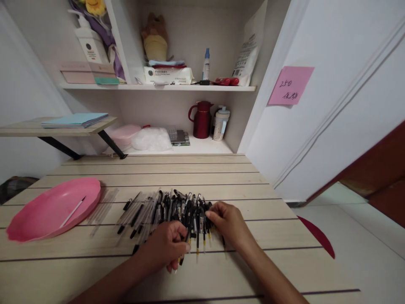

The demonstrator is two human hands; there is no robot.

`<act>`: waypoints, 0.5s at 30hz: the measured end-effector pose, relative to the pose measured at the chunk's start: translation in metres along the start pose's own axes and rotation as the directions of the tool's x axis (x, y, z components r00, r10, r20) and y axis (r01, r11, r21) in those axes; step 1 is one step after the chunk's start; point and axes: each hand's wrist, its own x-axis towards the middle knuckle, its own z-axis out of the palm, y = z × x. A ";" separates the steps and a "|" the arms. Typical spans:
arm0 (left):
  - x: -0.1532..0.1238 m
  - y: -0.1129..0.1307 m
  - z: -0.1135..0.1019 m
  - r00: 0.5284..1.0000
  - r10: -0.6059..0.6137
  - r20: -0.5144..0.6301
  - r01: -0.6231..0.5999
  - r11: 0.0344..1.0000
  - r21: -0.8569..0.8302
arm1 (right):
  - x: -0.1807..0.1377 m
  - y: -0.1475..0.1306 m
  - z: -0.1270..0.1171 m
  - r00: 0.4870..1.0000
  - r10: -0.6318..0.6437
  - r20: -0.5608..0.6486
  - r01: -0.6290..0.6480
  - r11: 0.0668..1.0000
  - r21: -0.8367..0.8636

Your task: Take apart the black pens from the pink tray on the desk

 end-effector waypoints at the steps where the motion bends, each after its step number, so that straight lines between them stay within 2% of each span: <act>1: 0.002 0.002 0.001 1.000 0.007 -0.011 -0.007 1.000 0.013 | -0.003 0.002 0.002 0.999 -0.022 0.035 0.026 0.992 -0.120; 3: 0.008 0.007 0.002 0.999 0.015 -0.029 -0.014 0.999 0.038 | -0.008 0.005 0.006 0.996 -0.068 0.061 0.084 0.946 -0.313; 5: 0.013 0.010 0.004 0.998 0.022 -0.053 -0.019 0.998 0.057 | -0.011 0.006 0.008 0.993 -0.099 0.071 0.120 0.894 -0.431; 8: 0.015 0.014 0.004 0.994 0.070 -0.081 -0.063 0.994 0.095 | -0.014 0.006 0.005 0.990 -0.122 0.073 0.142 0.859 -0.491; 11: 0.006 0.014 -0.004 0.976 0.181 -0.120 -0.158 0.971 0.181 | -0.021 0.009 0.000 0.990 -0.115 0.079 0.139 0.852 -0.504; 13: -0.006 0.010 -0.017 0.926 0.314 -0.208 -0.243 0.919 0.309 | -0.029 0.013 -0.001 0.992 -0.111 0.065 0.129 0.834 -0.537; 14: -0.012 0.005 -0.026 0.874 0.406 -0.267 -0.280 0.870 0.407 | -0.034 0.016 0.000 0.992 -0.120 0.039 0.121 0.816 -0.565; 15: -0.017 -0.001 -0.037 0.796 0.508 -0.329 -0.297 0.801 0.520 | -0.039 0.018 0.001 0.990 -0.141 0.005 0.117 0.793 -0.598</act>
